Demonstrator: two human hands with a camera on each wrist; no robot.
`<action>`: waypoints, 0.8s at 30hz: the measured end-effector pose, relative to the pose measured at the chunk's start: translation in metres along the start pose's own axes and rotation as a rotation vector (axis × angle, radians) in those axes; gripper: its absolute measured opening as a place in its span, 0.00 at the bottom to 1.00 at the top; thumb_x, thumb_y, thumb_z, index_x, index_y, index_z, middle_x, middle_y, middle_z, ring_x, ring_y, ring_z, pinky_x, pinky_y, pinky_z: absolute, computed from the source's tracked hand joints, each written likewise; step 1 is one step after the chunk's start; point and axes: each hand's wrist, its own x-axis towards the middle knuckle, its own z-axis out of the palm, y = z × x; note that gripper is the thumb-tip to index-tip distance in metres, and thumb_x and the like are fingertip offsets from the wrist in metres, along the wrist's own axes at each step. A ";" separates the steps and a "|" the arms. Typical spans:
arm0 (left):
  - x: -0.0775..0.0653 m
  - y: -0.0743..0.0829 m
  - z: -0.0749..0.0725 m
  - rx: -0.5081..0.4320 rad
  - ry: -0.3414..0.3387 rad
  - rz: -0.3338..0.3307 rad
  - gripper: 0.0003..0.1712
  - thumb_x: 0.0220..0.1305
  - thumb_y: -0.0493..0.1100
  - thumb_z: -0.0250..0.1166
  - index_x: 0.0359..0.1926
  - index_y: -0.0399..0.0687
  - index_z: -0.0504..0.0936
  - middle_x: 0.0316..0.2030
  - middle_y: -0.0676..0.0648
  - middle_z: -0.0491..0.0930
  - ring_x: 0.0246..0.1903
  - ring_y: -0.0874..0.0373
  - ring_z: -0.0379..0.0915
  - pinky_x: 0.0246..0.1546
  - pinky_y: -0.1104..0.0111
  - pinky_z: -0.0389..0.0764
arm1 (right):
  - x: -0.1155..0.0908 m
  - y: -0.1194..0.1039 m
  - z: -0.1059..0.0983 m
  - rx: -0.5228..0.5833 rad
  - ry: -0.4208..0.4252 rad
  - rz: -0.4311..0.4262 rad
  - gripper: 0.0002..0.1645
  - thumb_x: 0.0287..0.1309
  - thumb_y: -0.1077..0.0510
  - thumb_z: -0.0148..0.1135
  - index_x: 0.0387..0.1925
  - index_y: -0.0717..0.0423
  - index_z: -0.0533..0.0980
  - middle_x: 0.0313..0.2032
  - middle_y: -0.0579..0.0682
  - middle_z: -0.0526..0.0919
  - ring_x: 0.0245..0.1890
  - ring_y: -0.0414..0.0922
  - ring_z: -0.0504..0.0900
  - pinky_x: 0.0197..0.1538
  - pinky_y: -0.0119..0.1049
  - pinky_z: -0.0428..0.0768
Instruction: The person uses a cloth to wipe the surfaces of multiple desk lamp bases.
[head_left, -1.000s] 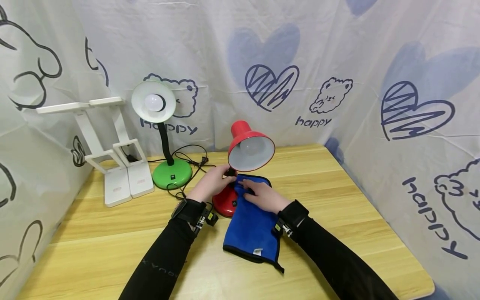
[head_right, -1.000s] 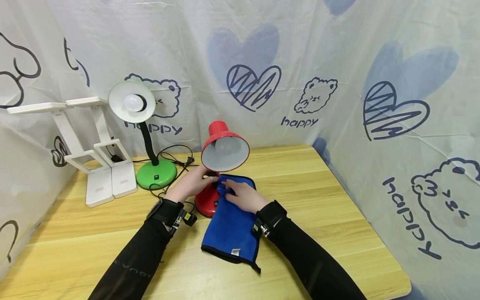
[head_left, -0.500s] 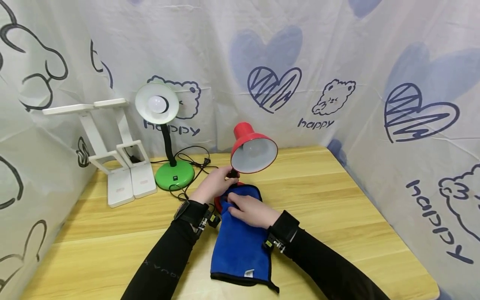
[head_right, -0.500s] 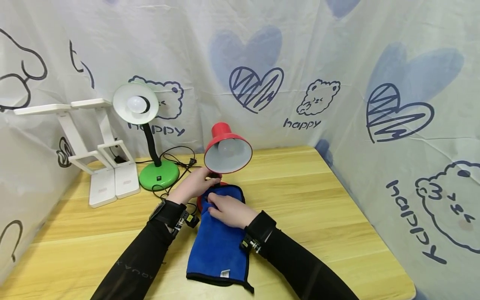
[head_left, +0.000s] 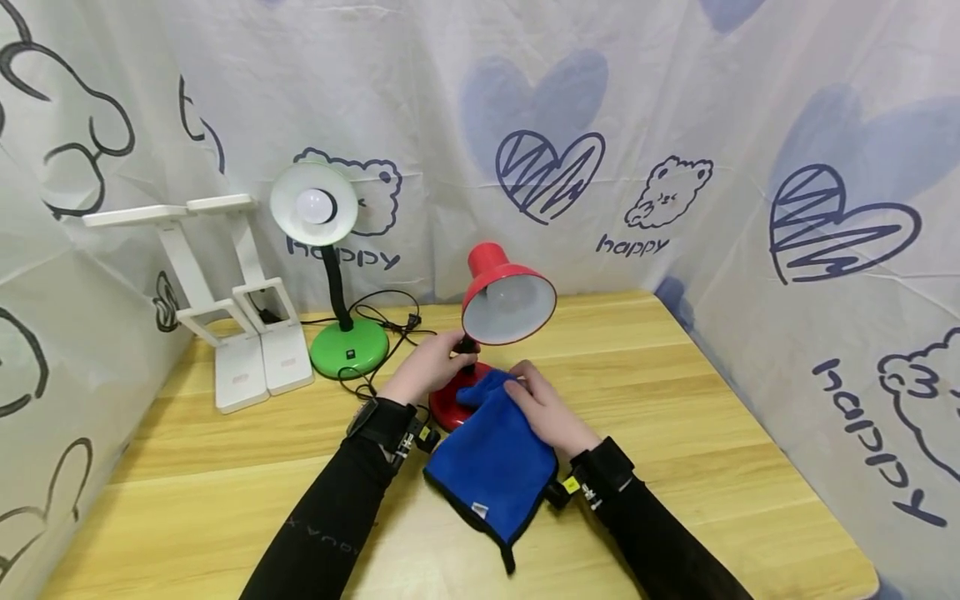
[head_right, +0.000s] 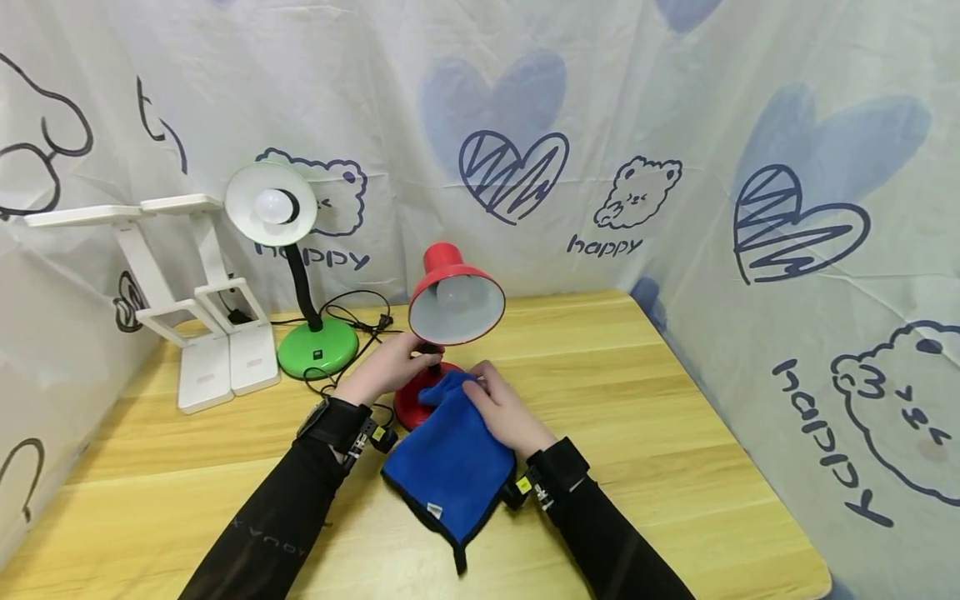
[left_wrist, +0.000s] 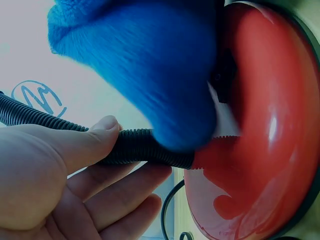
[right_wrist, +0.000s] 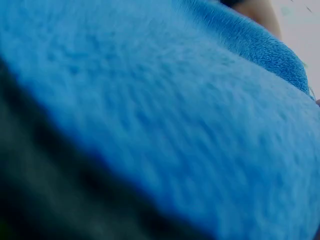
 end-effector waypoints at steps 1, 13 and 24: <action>0.000 0.000 0.000 -0.008 0.001 -0.007 0.14 0.69 0.51 0.60 0.50 0.53 0.79 0.48 0.49 0.82 0.49 0.54 0.78 0.52 0.57 0.76 | 0.000 0.002 -0.003 0.043 0.016 0.002 0.14 0.76 0.49 0.41 0.48 0.55 0.64 0.26 0.53 0.72 0.24 0.46 0.73 0.32 0.37 0.70; 0.001 0.000 0.001 0.009 0.008 0.001 0.14 0.69 0.52 0.61 0.51 0.55 0.79 0.50 0.51 0.82 0.51 0.56 0.77 0.54 0.58 0.75 | -0.014 -0.017 -0.041 0.212 0.145 0.067 0.14 0.77 0.54 0.39 0.47 0.63 0.60 0.24 0.50 0.70 0.24 0.43 0.74 0.32 0.36 0.73; 0.001 0.001 0.001 0.001 0.011 -0.009 0.13 0.69 0.52 0.61 0.50 0.55 0.78 0.45 0.53 0.82 0.48 0.58 0.76 0.52 0.60 0.77 | -0.043 0.033 -0.099 0.460 0.464 0.306 0.15 0.73 0.42 0.45 0.48 0.46 0.66 0.43 0.44 0.71 0.41 0.39 0.73 0.44 0.32 0.71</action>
